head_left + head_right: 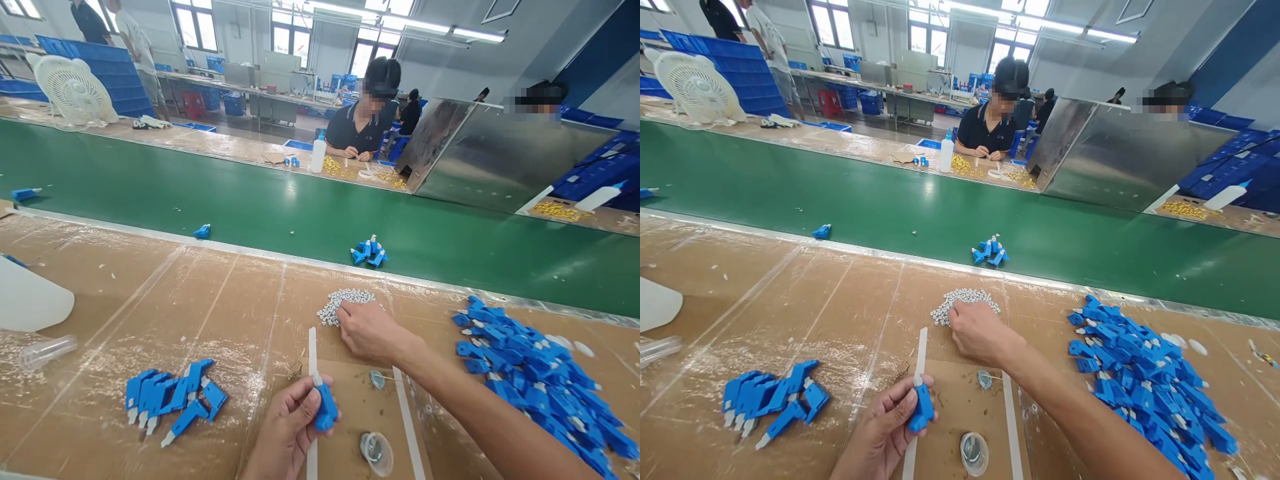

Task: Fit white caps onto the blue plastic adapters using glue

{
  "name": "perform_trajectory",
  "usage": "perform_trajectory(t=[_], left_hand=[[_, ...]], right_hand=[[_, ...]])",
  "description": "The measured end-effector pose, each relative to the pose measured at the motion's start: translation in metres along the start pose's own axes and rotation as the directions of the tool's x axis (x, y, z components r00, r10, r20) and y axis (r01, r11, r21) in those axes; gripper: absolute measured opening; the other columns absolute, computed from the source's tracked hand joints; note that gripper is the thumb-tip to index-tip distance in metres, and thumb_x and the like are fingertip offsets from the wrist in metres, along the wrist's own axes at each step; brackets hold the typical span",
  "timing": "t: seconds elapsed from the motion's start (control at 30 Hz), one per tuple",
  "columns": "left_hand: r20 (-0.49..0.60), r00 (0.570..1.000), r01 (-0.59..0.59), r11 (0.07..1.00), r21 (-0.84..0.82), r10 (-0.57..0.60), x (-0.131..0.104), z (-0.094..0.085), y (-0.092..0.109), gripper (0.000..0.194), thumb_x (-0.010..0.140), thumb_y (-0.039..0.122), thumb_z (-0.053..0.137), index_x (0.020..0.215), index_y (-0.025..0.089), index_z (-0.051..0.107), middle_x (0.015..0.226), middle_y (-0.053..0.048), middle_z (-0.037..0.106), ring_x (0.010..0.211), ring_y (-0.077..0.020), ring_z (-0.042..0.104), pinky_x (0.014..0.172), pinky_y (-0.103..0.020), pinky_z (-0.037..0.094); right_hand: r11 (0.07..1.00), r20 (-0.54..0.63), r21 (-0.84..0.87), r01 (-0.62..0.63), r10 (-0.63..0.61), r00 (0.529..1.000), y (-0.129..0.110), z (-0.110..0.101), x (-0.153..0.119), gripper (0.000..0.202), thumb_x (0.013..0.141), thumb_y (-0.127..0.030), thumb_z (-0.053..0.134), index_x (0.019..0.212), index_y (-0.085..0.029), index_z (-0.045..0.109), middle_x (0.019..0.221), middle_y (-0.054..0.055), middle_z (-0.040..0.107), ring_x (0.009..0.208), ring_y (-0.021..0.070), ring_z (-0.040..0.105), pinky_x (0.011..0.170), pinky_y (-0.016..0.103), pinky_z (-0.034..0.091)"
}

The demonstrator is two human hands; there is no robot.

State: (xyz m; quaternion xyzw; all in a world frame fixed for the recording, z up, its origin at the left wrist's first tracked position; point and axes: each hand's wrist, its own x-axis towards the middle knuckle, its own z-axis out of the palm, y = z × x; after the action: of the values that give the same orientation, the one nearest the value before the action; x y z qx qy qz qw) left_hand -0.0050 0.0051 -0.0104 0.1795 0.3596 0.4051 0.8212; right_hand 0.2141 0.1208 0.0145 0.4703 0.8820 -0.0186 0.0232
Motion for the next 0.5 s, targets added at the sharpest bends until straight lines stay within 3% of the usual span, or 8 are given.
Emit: perform_trajectory(t=[0.23,0.37,0.5], left_hand=[[-0.029,0.999,-0.027,0.999,0.030,0.028,-0.005,0.011,0.010,0.035,0.081,0.036,0.078,0.108,0.014,0.076,0.083,-0.008,0.067,0.078,-0.0171,0.065,0.067,-0.023,0.050],[-0.011,0.998,-0.060,0.997,0.044,0.060,-0.003,0.016,0.012,0.034,0.082,0.035,0.077,0.108,0.013,0.076,0.079,-0.007,0.066,0.078,-0.0161,0.064,0.068,-0.022,0.049],[-0.021,0.999,-0.040,0.998,0.048,0.041,0.000,0.015,0.011,0.037,0.082,0.034,0.077,0.111,0.012,0.075,0.088,-0.010,0.069,0.080,-0.0162,0.064,0.068,-0.021,0.049]], right_hand=[[0.988,-0.057,0.146,-0.043,0.052,0.997,-0.001,-0.002,-0.025,0.017,0.098,-0.018,0.043,0.094,-0.018,0.059,0.081,0.003,0.065,0.071,0.0159,0.059,0.063,0.025,0.040],[0.986,-0.082,0.153,-0.069,0.083,0.993,-0.004,0.008,-0.045,0.018,0.098,-0.018,0.043,0.093,-0.016,0.060,0.088,0.009,0.064,0.078,0.0197,0.059,0.069,0.029,0.042],[0.987,-0.083,0.138,-0.089,0.101,0.992,-0.002,0.015,-0.045,0.020,0.099,-0.017,0.041,0.095,-0.015,0.061,0.091,0.010,0.064,0.082,0.0214,0.059,0.071,0.031,0.042]])
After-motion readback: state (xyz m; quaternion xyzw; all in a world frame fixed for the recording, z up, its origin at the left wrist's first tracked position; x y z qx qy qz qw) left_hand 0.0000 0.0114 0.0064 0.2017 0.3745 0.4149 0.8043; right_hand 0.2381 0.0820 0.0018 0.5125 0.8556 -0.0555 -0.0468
